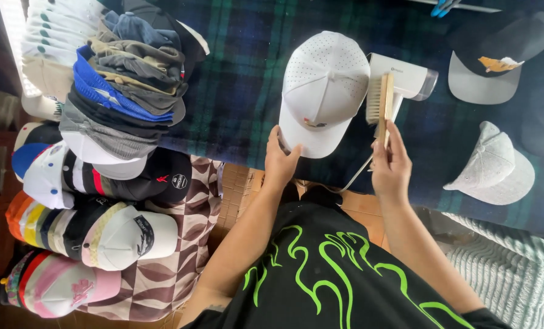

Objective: Cleaning and reshaping baseball caps using a handheld steamer and a brush.

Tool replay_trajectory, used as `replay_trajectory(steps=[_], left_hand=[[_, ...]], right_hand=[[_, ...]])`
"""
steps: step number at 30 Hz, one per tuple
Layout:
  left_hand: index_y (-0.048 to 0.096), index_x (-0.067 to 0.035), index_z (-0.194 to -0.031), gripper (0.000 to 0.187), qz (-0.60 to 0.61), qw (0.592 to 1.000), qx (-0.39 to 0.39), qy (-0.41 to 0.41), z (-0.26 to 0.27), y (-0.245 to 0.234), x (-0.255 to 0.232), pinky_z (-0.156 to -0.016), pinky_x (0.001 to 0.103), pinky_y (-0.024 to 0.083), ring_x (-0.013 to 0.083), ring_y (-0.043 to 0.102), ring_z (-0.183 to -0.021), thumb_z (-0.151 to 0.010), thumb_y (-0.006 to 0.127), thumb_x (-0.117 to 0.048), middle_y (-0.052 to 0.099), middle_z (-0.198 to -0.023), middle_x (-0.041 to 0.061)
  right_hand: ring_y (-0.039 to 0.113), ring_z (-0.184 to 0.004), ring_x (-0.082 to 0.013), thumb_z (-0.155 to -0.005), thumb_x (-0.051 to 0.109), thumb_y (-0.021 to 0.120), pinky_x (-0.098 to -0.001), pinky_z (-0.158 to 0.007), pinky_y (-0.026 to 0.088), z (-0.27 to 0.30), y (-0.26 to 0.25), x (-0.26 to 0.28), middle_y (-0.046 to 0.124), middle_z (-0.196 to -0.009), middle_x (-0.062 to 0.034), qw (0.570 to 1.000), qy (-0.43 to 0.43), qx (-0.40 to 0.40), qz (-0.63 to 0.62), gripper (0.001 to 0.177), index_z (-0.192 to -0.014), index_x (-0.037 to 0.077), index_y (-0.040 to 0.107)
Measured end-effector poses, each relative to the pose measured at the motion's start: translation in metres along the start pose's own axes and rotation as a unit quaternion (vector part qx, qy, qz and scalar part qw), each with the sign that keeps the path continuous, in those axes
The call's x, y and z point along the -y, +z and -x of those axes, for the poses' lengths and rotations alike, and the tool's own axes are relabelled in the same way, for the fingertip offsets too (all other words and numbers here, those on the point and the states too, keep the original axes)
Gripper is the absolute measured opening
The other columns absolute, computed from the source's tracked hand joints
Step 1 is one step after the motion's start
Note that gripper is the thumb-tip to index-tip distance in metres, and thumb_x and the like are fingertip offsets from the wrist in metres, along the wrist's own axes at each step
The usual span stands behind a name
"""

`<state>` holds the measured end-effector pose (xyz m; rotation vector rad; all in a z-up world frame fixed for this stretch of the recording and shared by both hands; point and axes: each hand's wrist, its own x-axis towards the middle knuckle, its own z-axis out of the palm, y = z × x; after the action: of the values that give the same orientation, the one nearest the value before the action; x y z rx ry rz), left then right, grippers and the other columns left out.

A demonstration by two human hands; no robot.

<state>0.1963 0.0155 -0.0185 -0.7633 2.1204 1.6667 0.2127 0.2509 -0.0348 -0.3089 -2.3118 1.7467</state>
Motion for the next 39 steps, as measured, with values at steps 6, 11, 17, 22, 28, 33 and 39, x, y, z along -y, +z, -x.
replay_trajectory(steps=[6, 11, 17, 22, 28, 33, 39], left_hand=[[0.022, -0.011, -0.161, 0.084, 0.034, 0.998, 0.06, -0.016, -0.021, -0.016, 0.014, -0.104, 0.046, 0.055, 0.0408, 0.056, -0.131, -0.093, 0.07, -0.026, 0.042, -0.151, 0.03], [0.025, -0.01, -0.16, 0.081, 0.033, 0.996, 0.082, 0.0, -0.025, -0.03, 0.005, -0.106, 0.047, 0.054, 0.0422, 0.055, -0.132, -0.093, 0.069, -0.022, 0.045, -0.148, 0.031], [0.029, -0.007, -0.158, 0.081, 0.066, 0.991, 0.117, 0.012, -0.037, -0.041, 0.016, -0.109, 0.046, 0.052, 0.0412, 0.051, -0.136, -0.091, 0.072, -0.022, 0.045, -0.15, 0.031], [0.026, -0.016, -0.158, 0.081, 0.066, 0.984, 0.161, -0.023, -0.035, -0.054, 0.01, -0.115, 0.043, 0.043, 0.029, 0.048, -0.14, -0.089, 0.067, -0.027, 0.046, -0.156, 0.012], [0.034, -0.016, -0.156, 0.072, 0.074, 0.983, 0.167, -0.035, -0.036, -0.06, 0.01, -0.11, 0.04, 0.048, 0.025, 0.056, -0.132, -0.091, 0.065, -0.022, 0.058, -0.145, 0.012], [0.032, -0.014, -0.157, 0.072, 0.075, 0.981, 0.174, -0.032, -0.035, -0.064, 0.012, -0.108, 0.04, 0.049, 0.0236, 0.062, -0.123, -0.093, 0.063, -0.025, 0.06, -0.141, 0.011], [0.035, -0.015, -0.156, 0.071, 0.084, 0.977, 0.189, -0.042, -0.026, -0.074, 0.016, -0.111, 0.042, 0.047, 0.0243, 0.061, -0.128, -0.092, 0.064, -0.025, 0.059, -0.144, 0.012]], right_hand=[[0.071, -0.076, -0.0301, -0.087, 0.012, 0.086, -0.0403, -0.065, 0.057, -0.05, 0.013, 0.068, 0.075, -0.089, -0.0069, 0.909, -0.287, 0.197, 0.228, 0.03, -0.116, 0.019, 0.082], [0.063, -0.081, -0.0278, -0.105, 0.011, 0.08, -0.0376, -0.073, 0.049, -0.087, 0.0, 0.088, 0.069, -0.097, -0.0085, 0.864, -0.371, 0.121, 0.32, 0.01, -0.114, 0.009, 0.082], [0.068, -0.079, -0.0267, -0.092, 0.013, 0.075, -0.0367, -0.073, 0.055, -0.086, 0.018, 0.118, 0.071, -0.09, 0.0017, 0.804, -0.367, 0.301, 0.358, 0.023, -0.112, 0.025, 0.079], [0.066, -0.082, -0.0139, -0.107, 0.025, 0.08, -0.0314, -0.06, 0.051, -0.142, -0.001, 0.122, 0.066, -0.105, 0.0053, 0.702, -0.397, 0.108, 0.581, 0.043, -0.15, 0.03, 0.078], [0.065, -0.094, -0.0185, -0.099, 0.03, 0.053, -0.0346, -0.049, 0.049, -0.13, 0.048, 0.143, 0.066, -0.109, 0.0199, 0.582, -0.289, 0.425, 0.631, 0.046, -0.139, 0.052, 0.058], [0.069, -0.093, -0.0177, -0.101, 0.04, 0.052, -0.0335, -0.06, 0.049, -0.13, 0.097, 0.209, 0.068, -0.122, 0.0164, 0.591, -0.194, 0.438, 0.649, 0.044, -0.143, 0.052, 0.057], [0.078, -0.087, -0.0278, -0.11, 0.04, 0.037, -0.0394, -0.058, 0.059, -0.164, 0.131, 0.21, 0.071, -0.105, 0.0024, 0.489, -0.225, 0.277, 0.796, 0.04, -0.145, 0.047, 0.053]])
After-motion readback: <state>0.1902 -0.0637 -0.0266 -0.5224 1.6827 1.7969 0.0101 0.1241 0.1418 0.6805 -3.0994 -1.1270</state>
